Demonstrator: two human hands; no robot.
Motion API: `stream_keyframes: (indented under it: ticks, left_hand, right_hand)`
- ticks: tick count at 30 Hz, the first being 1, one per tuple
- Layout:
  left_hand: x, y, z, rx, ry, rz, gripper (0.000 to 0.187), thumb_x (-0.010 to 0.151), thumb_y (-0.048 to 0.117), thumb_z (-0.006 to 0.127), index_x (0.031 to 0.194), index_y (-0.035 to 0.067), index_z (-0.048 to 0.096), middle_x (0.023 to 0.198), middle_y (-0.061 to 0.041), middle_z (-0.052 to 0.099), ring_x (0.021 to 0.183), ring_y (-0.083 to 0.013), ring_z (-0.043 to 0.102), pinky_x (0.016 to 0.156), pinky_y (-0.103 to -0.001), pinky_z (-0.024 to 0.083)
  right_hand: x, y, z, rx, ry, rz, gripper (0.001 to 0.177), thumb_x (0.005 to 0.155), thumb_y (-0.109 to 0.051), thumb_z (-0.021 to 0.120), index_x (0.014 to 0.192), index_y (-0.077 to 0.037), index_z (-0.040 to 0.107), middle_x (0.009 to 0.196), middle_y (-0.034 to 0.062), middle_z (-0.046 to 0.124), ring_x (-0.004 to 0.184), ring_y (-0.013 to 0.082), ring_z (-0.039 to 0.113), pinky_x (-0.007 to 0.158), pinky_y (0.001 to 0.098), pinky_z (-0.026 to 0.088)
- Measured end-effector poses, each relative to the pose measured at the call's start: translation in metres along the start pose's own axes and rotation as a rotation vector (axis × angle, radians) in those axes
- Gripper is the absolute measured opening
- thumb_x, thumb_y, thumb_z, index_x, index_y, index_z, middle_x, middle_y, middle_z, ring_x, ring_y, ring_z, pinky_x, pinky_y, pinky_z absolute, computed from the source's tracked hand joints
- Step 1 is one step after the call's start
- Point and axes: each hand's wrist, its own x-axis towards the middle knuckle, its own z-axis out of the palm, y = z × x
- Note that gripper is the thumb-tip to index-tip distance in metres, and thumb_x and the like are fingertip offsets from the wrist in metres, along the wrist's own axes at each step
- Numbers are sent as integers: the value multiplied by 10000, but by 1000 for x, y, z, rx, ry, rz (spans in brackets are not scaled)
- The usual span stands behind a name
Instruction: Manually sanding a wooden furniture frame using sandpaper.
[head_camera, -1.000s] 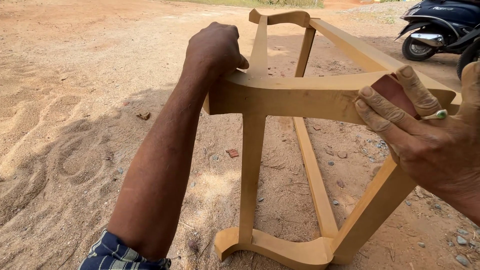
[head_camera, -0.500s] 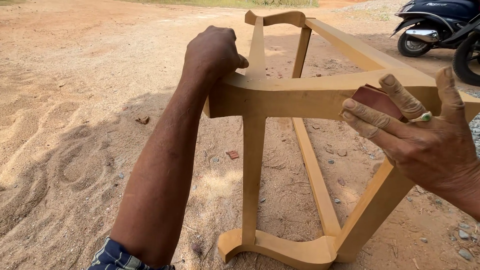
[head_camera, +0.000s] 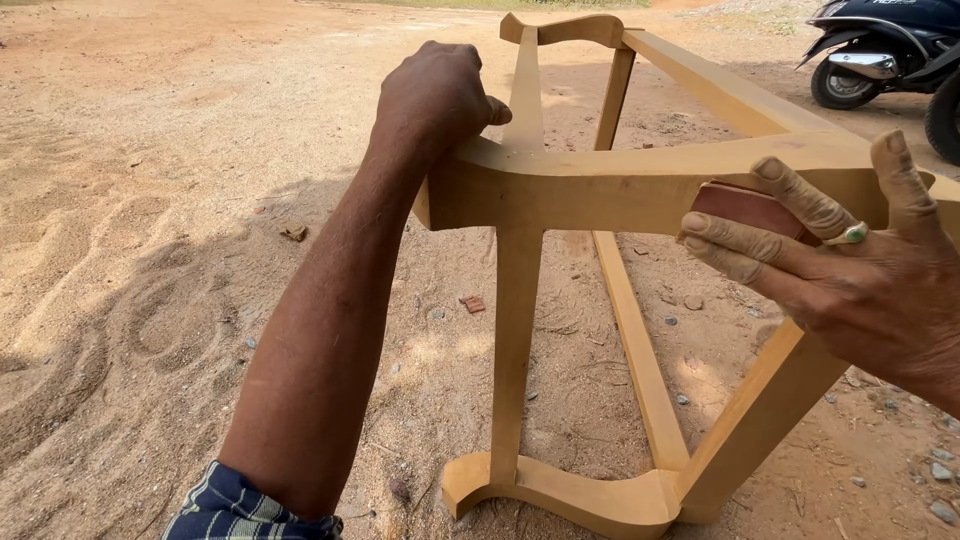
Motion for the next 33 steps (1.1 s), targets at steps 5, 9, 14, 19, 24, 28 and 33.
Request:
stream_keyframes:
  ticks: [5,9,14,19,24,28,33]
  left_hand:
    - [0,-2,2,46,2,2,589,776,532,869,1070,38,743,885,-146,741,754,-230,700,699,-447,586]
    - [2,-9,7,12,14,19,551,774,487,872,1071,41,742,824,-136,744,658,-226,706,656,-431,600]
    - [-1,-6,2,-27,-1,-10,520,803,477,858,1060,40,743,806,-130,754,634,-208,710,662,-420,605]
    - [3,-2,9,58,140,94,586,701,541,889,952,31,749,826,-128,729,729,-249,673,618,-454,583]
    - [2,-13,11,39,79,77,551,760,507,880,1000,29,749,797,-128,727,688,-217,683,657,-439,596]
    - [-2,-15,8,10,85,93,512,788,455,876,1049,35,743,827,-125,735,681,-215,691,655,-433,601]
    - [1,-5,9,56,120,105,504,734,456,891,994,49,747,842,-106,740,746,-220,692,654,-432,594]
  right_hand:
    - [45,-36,-13,190,74,34,426,1048,-353,459,1454,-447,550,1526,-181,535,1565,203,300,1255,691,-28]
    - [96,-61,-37,170,273,81,416,1077,-341,476,1467,-463,552,1446,-231,607,1477,129,390,1257,650,-28]
    - [43,-20,-22,65,30,-2,416,1087,-356,442,1477,-489,496,1387,-176,603,1528,137,339,1216,681,-52]
    - [8,4,-2,5,-127,-45,588,900,-452,408,1472,-465,544,1518,-145,499,1554,170,298,1234,748,-87]
    - [97,-43,-37,127,230,35,366,1066,-334,467,1382,-466,596,1517,-206,539,1545,149,316,1246,650,-83]
    - [96,-37,-38,100,220,40,355,1093,-410,432,1409,-485,574,1500,-215,544,1565,119,301,1258,636,-66]
    - [47,-10,-20,-3,125,24,410,1021,-452,445,1407,-501,572,1565,-200,496,1582,158,302,1266,673,-58]
